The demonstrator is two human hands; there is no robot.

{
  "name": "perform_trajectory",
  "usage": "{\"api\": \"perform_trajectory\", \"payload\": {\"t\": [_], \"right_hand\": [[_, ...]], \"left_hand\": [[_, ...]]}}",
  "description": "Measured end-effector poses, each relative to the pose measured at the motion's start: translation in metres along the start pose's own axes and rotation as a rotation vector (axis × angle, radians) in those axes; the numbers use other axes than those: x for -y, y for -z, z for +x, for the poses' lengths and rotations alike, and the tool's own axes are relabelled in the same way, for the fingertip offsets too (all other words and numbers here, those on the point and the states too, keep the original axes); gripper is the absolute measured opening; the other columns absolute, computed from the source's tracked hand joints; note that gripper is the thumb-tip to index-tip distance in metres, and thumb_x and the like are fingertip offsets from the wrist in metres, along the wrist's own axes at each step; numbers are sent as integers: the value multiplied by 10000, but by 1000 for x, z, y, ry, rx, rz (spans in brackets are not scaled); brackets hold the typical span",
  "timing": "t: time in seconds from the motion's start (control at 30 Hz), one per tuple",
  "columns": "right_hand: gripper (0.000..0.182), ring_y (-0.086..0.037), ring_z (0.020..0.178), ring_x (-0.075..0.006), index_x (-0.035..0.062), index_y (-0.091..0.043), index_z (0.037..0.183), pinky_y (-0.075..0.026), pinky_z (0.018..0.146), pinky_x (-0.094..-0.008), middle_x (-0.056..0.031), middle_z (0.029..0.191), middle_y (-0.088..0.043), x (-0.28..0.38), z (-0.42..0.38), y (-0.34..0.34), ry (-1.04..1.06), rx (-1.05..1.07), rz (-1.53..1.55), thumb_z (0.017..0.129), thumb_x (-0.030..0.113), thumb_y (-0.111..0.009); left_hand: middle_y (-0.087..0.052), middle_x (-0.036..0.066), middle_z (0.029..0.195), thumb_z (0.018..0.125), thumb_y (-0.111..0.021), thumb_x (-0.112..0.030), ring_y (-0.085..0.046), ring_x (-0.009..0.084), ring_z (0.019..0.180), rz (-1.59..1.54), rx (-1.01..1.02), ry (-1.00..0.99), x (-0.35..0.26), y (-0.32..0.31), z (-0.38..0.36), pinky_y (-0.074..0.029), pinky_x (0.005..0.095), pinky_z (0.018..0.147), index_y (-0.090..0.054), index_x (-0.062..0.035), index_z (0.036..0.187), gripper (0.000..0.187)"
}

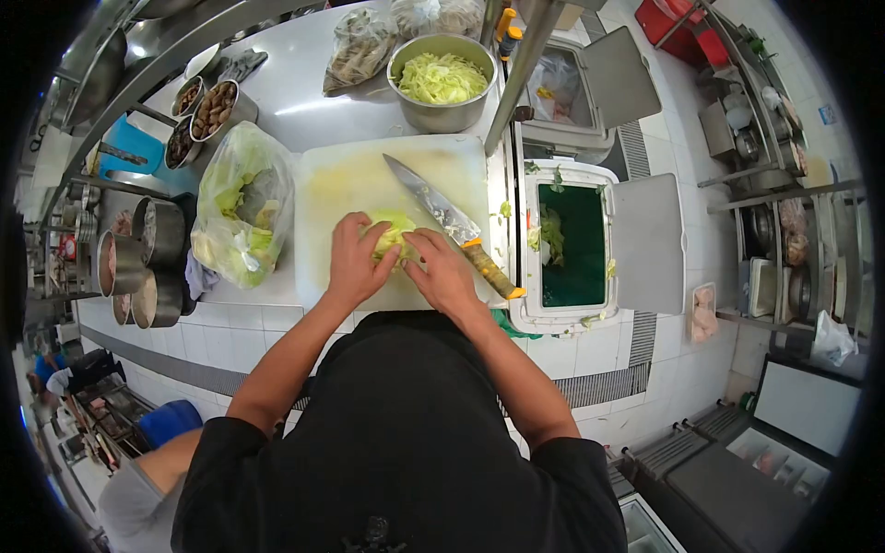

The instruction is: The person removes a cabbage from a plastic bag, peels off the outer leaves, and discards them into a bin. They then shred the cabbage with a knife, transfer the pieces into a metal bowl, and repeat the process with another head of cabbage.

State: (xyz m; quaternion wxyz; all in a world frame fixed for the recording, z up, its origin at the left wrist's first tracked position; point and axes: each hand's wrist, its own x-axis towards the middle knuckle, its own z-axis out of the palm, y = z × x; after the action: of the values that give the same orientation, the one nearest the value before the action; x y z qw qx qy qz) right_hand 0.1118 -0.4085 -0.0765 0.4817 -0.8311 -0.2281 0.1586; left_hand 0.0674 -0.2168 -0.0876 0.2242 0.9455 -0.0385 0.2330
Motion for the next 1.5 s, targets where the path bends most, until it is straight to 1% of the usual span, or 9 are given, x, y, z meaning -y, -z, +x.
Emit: {"api": "perform_trajectory", "payload": {"t": [0.2, 0.57, 0.63, 0.93, 1.07, 1.13, 1.23, 1.37, 1.5], "right_hand": [[403, -627, 1204, -362, 51, -668, 1312, -510, 1014, -428, -167, 1322, -654, -17, 12, 3, 120, -172, -160, 950, 225, -706], [430, -539, 1299, -421, 24, -671, 1266, -427, 1123, -509, -175, 1378, -616, -12, 56, -54, 457, -112, -157, 932, 293, -696], [422, -524, 1314, -431, 25, -671, 1277, -420, 1129, -512, -190, 1394, -603, -18, 72, -53, 383, -112, -152, 952, 293, -680], [347, -591, 1176, -402, 29, -683, 1204, -467, 1017, -481, -198, 1279, -618, -28, 64, 20, 20, -395, -104, 947, 259, -714], [435, -603, 1100, -404, 66, -630, 1227, -490, 934, -492, -183, 1173, -593, -43, 8, 54, -204, -291, -373, 864, 247, -785], [459, -612, 1091, -410, 73, -618, 1248, -504, 915, -498, -188, 1187, -589, -40, -11, 57, -274, -200, -409, 857, 245, -788], [529, -644, 1039, -437, 93, -573, 1319, -542, 848, -532, -202, 1199, -587, -51, -27, 53, -321, -72, -448, 849, 220, -781], [544, -659, 1010, -461, 96, -525, 1378, -545, 835, -558, -217, 1185, -603, -46, -27, 57, -268, -30, -472, 874, 173, -714], [501, -659, 1030, -469, 88, -521, 1382, -537, 836, -559, -248, 1159, -658, -38, -39, 68, -254, 72, -401, 921, 226, -658]], "left_hand": [[-643, 131, 922, 832, -771, -204, -623, 359, 925, -62, -50, -50, 2, -26, 6, -480, 471, 860, -669, -39, 979, 243], [-704, 106, 950, 828, -697, -263, -647, 304, 886, -59, 70, 88, 14, -46, -3, -482, 429, 828, -703, -81, 962, 226], [-709, 110, 926, 814, -704, -240, -648, 302, 872, 81, 302, 119, 20, -52, 8, -480, 431, 814, -714, -89, 940, 197], [-734, 159, 721, 948, -596, -284, -706, 386, 619, 142, 506, 330, 12, -55, 50, -574, 507, 630, -712, -70, 666, 372], [-715, 157, 790, 950, -623, -253, -701, 382, 739, 108, 666, 355, 12, -55, 51, -538, 518, 695, -678, -59, 814, 243], [-669, 119, 839, 947, -653, -265, -655, 337, 811, 150, 211, 214, 8, -55, 42, -488, 475, 775, -651, -70, 892, 203], [-595, 74, 842, 929, -701, -262, -585, 292, 845, 216, -104, 65, 5, -50, 41, -424, 440, 813, -621, -92, 942, 189], [-580, 93, 945, 911, -731, -268, -559, 297, 931, 150, 133, 132, 11, -57, 26, -415, 446, 818, -628, -102, 865, 200], [-591, 107, 1020, 893, -718, -200, -562, 310, 999, -3, 101, 114, 21, -50, 10, -430, 457, 860, -667, -92, 884, 120]]}}
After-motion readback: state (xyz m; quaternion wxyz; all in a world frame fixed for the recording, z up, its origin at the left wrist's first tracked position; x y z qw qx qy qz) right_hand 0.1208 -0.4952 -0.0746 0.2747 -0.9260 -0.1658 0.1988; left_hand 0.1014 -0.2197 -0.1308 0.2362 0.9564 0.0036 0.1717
